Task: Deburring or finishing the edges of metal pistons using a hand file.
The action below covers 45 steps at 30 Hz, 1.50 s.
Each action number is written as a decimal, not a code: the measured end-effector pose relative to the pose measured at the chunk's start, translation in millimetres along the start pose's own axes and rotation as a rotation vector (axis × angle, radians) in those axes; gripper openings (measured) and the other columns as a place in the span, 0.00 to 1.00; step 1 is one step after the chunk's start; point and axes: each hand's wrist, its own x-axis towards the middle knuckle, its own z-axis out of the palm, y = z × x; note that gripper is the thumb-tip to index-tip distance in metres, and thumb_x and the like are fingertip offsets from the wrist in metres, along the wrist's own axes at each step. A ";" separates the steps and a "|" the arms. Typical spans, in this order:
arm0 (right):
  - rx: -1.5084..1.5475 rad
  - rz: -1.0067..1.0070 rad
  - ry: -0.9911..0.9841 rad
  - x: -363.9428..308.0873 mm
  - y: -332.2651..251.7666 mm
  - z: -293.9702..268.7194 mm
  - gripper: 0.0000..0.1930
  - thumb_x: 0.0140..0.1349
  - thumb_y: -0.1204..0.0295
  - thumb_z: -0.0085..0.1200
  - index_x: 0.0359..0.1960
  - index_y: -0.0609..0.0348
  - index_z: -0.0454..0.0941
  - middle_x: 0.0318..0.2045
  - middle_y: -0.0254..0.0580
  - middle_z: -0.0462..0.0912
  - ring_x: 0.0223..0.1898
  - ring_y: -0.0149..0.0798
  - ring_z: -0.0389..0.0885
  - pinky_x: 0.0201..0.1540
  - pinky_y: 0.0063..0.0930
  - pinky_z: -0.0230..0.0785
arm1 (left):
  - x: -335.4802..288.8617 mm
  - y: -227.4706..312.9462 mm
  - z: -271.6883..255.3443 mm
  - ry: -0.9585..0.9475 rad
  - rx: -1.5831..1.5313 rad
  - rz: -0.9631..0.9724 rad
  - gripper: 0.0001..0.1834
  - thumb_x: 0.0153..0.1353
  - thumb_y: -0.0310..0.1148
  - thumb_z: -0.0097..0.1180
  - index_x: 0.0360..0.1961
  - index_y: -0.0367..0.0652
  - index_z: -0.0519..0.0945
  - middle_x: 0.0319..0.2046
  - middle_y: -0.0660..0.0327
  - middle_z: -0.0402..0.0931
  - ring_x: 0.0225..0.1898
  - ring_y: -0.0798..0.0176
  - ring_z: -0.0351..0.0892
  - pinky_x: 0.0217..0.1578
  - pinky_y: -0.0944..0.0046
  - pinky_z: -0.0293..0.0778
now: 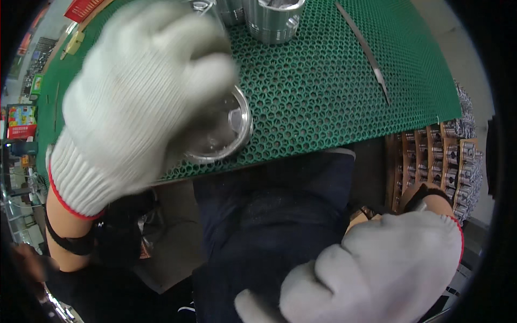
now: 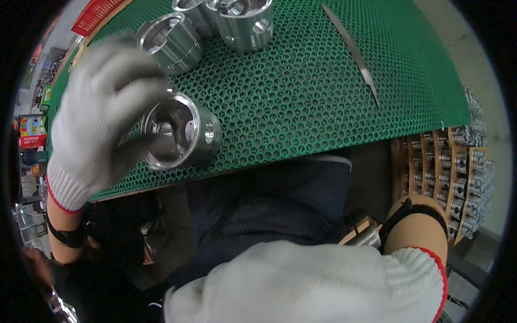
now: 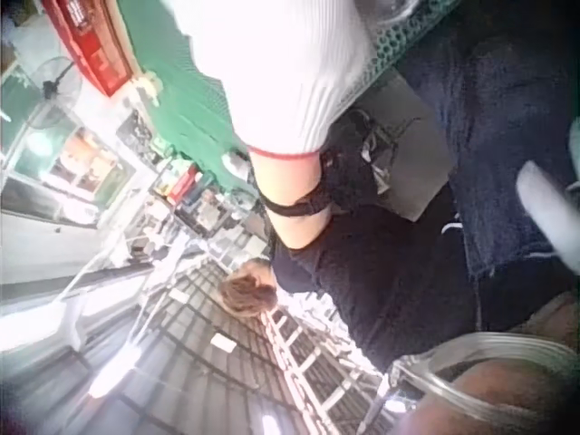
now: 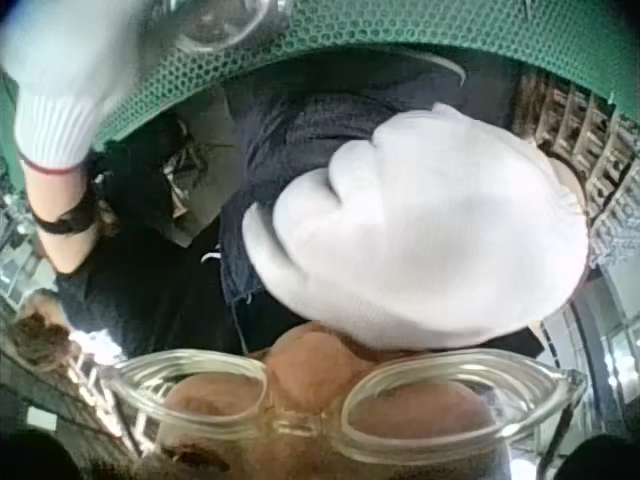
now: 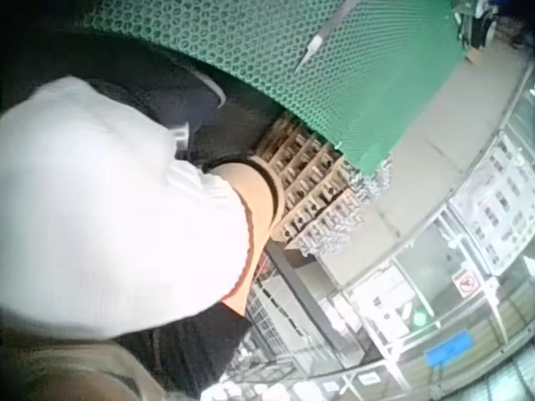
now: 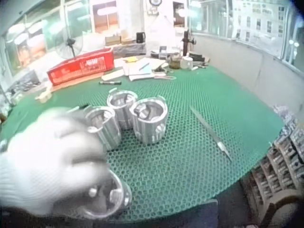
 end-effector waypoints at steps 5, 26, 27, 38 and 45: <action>-0.142 0.194 0.628 21.1 -10.0 61.1 0.10 0.59 0.59 0.56 0.31 0.50 0.78 0.27 0.40 0.74 0.27 0.45 0.77 0.27 0.44 0.72 | 17.1 5.8 53.3 -0.303 0.397 0.045 0.32 0.48 0.27 0.58 0.59 0.56 0.72 0.41 0.64 0.77 0.44 0.60 0.77 0.47 0.58 0.73; -0.240 1.511 1.205 -99.8 224.8 146.6 0.25 0.65 0.49 0.48 0.60 0.47 0.73 0.47 0.58 0.74 0.47 0.59 0.78 0.50 0.44 0.71 | -151.4 16.1 7.7 1.484 -1.897 -0.726 0.34 0.67 0.40 0.53 0.68 0.35 0.58 0.31 0.68 0.69 0.32 0.65 0.73 0.52 0.59 0.72; -0.221 1.459 1.225 -99.1 224.7 146.7 0.24 0.65 0.51 0.49 0.58 0.48 0.74 0.45 0.57 0.75 0.45 0.58 0.79 0.48 0.43 0.72 | -152.4 3.7 11.0 1.470 -1.699 -0.648 0.35 0.64 0.43 0.56 0.67 0.37 0.62 0.40 0.63 0.73 0.42 0.62 0.75 0.57 0.55 0.68; -0.225 1.263 1.064 -35.4 108.0 203.0 0.32 0.53 0.58 0.63 0.61 0.46 0.71 0.37 0.47 0.74 0.35 0.50 0.80 0.37 0.40 0.73 | -72.3 66.2 83.8 0.268 -0.543 -0.553 0.14 0.53 0.42 0.65 0.37 0.46 0.82 0.67 0.34 0.52 0.67 0.32 0.58 0.64 0.45 0.59; 0.505 0.945 1.338 -24.7 62.5 217.9 0.31 0.56 0.77 0.54 0.65 0.57 0.66 0.59 0.51 0.74 0.51 0.47 0.81 0.52 0.30 0.73 | -73.6 84.5 93.4 0.526 -0.828 -0.675 0.20 0.56 0.47 0.62 0.35 0.39 0.79 0.60 0.31 0.62 0.58 0.31 0.69 0.56 0.47 0.68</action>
